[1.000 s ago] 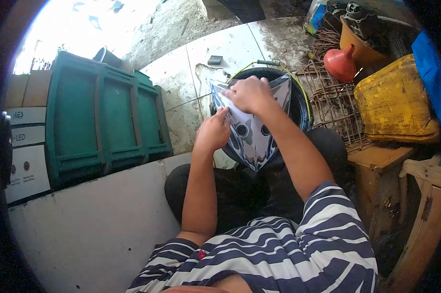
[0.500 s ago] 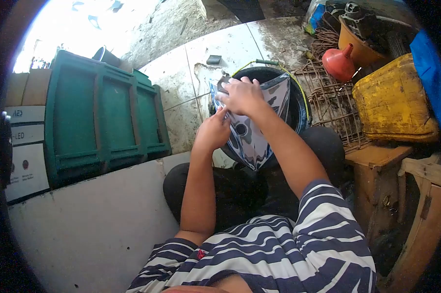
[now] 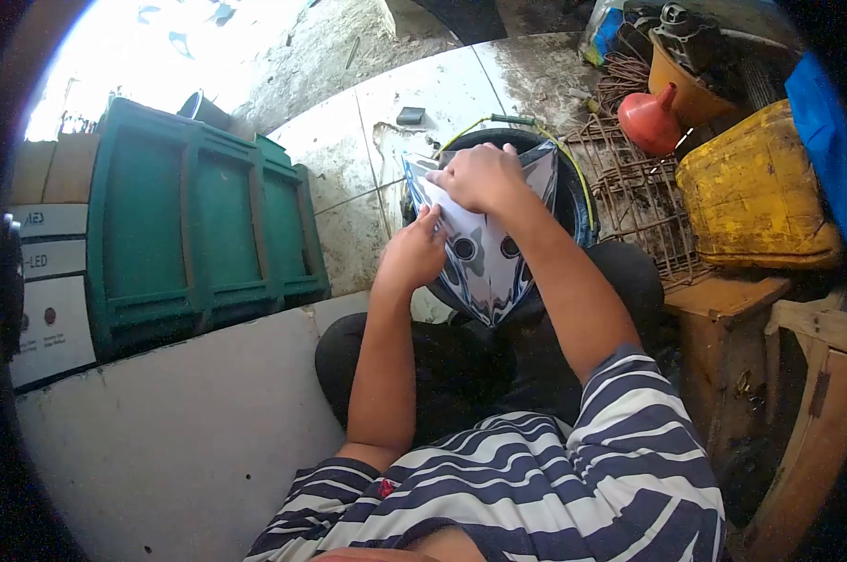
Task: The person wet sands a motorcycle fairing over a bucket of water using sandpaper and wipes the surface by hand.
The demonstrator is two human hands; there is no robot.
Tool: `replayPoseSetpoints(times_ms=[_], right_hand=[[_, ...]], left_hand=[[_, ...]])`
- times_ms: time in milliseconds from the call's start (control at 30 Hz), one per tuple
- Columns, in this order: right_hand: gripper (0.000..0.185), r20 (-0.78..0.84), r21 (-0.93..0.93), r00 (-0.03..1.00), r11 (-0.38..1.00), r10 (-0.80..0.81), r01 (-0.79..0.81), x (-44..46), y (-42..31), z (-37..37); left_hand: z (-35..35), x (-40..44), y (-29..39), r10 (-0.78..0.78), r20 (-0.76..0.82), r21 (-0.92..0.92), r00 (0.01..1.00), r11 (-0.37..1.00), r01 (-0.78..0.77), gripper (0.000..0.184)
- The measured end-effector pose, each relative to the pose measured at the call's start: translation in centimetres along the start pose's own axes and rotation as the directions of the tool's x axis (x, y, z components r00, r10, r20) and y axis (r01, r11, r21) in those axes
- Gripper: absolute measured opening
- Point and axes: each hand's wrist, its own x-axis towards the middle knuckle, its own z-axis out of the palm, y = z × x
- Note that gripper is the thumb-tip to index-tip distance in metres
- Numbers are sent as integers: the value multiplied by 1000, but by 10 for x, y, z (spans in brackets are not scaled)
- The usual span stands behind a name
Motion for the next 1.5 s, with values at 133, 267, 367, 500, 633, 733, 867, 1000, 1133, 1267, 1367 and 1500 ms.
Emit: replayPoseSetpoints(times_ms=[133, 267, 367, 500, 633, 733, 867, 1000, 1133, 1267, 1367, 1500], right_hand=[[63, -338, -98, 936, 993, -101, 72, 18, 0, 58], [58, -250, -64, 966, 997, -65, 50, 9, 2, 30], [56, -163, -39, 987, 999, -8, 1, -5, -1, 10], [55, -473, -89, 870, 990, -141, 112, 22, -2, 67], [56, -352, -39, 934, 998, -67, 57, 9, 1, 41], [56, -28, -1, 996, 996, 88, -88, -10, -3, -4], [54, -603, -37, 783, 987, -149, 159, 35, 9, 82], [51, -286, -14, 958, 999, -39, 37, 6, 3, 27], [52, -245, -75, 970, 997, -7, -12, 7, -1, 25], [49, -566, -69, 809, 987, -156, 143, 33, 7, 72], [45, -246, -16, 969, 999, -35, 32, 5, -1, 17], [44, -337, -20, 939, 997, -74, 72, 12, 3, 31]], left_hand=[[-4, 2, 1, -20, 53, -5, 998, 1000, 20, 57], [8, 6, -8, 35, -8, 30, 999, 999, -34, 57], [7, 6, -4, 3, 12, 55, 1000, 998, -4, 59], [4, 7, -5, -2, 80, 41, 997, 999, -1, 60], [8, 8, -6, 14, 31, 72, 999, 997, -16, 59], [8, 5, -7, 5, 29, 76, 1000, 997, -7, 59], [2, 4, -1, -3, 45, 61, 999, 998, 0, 60], [4, 4, -1, 6, 35, 95, 999, 995, -10, 59], [2, 4, 1, -8, 46, 92, 999, 996, 3, 60], [3, 6, 1, -6, 49, 91, 999, 996, 1, 60], [3, 3, 2, -2, 30, 106, 1000, 994, -1, 61], [7, 4, 0, 1, 10, 101, 1000, 995, -2, 61]])
